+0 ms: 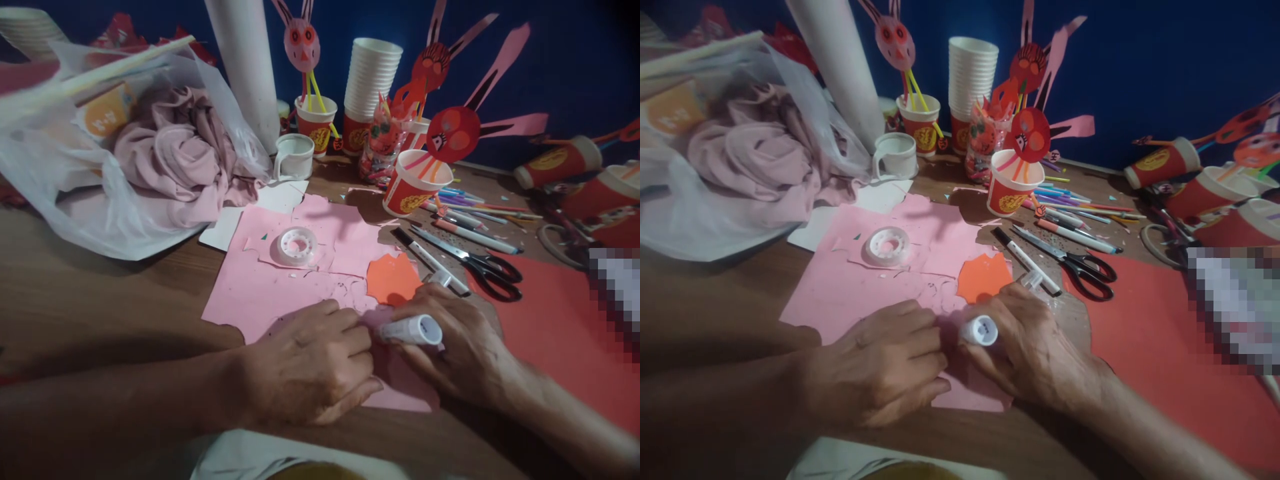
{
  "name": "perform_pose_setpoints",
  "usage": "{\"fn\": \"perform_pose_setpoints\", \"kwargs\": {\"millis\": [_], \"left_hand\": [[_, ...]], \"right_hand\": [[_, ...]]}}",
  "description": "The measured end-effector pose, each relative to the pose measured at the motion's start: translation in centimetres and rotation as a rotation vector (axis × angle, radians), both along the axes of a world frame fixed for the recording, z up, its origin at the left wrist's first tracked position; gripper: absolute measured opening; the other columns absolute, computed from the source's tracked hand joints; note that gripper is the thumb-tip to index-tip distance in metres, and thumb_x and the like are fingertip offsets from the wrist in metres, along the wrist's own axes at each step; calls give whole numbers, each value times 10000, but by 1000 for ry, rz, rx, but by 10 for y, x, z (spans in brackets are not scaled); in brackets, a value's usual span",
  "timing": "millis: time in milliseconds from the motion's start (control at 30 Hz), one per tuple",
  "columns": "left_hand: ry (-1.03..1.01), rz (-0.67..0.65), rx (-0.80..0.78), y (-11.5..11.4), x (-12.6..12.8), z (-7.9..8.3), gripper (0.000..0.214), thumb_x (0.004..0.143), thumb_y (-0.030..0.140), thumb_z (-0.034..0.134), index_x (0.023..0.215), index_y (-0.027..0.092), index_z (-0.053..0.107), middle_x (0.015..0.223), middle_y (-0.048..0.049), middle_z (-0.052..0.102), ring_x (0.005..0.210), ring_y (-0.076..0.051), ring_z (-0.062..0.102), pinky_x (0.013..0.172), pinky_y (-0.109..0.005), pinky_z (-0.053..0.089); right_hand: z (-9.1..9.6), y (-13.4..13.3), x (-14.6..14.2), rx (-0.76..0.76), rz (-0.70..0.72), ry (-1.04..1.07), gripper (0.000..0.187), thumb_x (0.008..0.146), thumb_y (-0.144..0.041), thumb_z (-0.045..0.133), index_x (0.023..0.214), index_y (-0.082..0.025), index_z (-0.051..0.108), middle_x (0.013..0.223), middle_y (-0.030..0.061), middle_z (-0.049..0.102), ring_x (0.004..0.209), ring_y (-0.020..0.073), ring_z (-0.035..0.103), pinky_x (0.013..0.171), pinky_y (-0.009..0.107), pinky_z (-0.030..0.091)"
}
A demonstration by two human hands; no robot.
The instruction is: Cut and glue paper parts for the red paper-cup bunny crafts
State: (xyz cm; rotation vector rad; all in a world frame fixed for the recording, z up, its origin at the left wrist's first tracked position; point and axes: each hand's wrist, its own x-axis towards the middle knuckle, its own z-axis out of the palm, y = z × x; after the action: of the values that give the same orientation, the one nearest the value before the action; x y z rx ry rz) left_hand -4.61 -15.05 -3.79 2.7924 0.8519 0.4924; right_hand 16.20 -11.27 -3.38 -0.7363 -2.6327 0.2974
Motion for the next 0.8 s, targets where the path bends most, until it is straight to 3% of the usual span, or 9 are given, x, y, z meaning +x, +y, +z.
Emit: {"fn": "perform_pose_setpoints", "kwargs": {"millis": [133,333,533,667,800], "left_hand": [[9,-1,31,0,0,2,232,866,266,454,684,170,561,709,-21,577,672,-159,451,615,-315,319],[-11,-24,-5,-2,-1,0,227,867,244,450,681,186,566,725,-14,578,708,-160,463,637,-315,317],[-14,-11,53,-3,0,-2,221,850,231,466,651,182,550,688,-8,552,692,-163,449,632,-315,308],[-3,-27,16,1,-1,-1,216,848,233,463,658,186,554,699,-12,567,694,-162,465,634,-310,323],[-37,10,-17,6,-1,2,239,853,246,452,656,172,564,678,-25,581,666,-164,490,640,-317,361]], "right_hand": [[2,0,2,-10,-49,18,66,814,-209,518,874,-202,545,710,16,620,641,162,520,619,300,395],[4,-2,-1,15,2,-7,79,831,-237,484,831,-191,548,666,14,583,599,149,499,579,278,379],[3,0,-5,60,-84,0,71,812,-231,494,780,-181,533,632,8,569,585,143,500,565,267,379],[5,0,-5,44,-43,-41,90,825,-233,478,770,-190,534,633,6,560,578,141,493,560,265,374],[7,1,-8,80,-104,-23,113,816,-215,462,740,-184,541,617,14,570,565,142,500,535,263,368]]}}
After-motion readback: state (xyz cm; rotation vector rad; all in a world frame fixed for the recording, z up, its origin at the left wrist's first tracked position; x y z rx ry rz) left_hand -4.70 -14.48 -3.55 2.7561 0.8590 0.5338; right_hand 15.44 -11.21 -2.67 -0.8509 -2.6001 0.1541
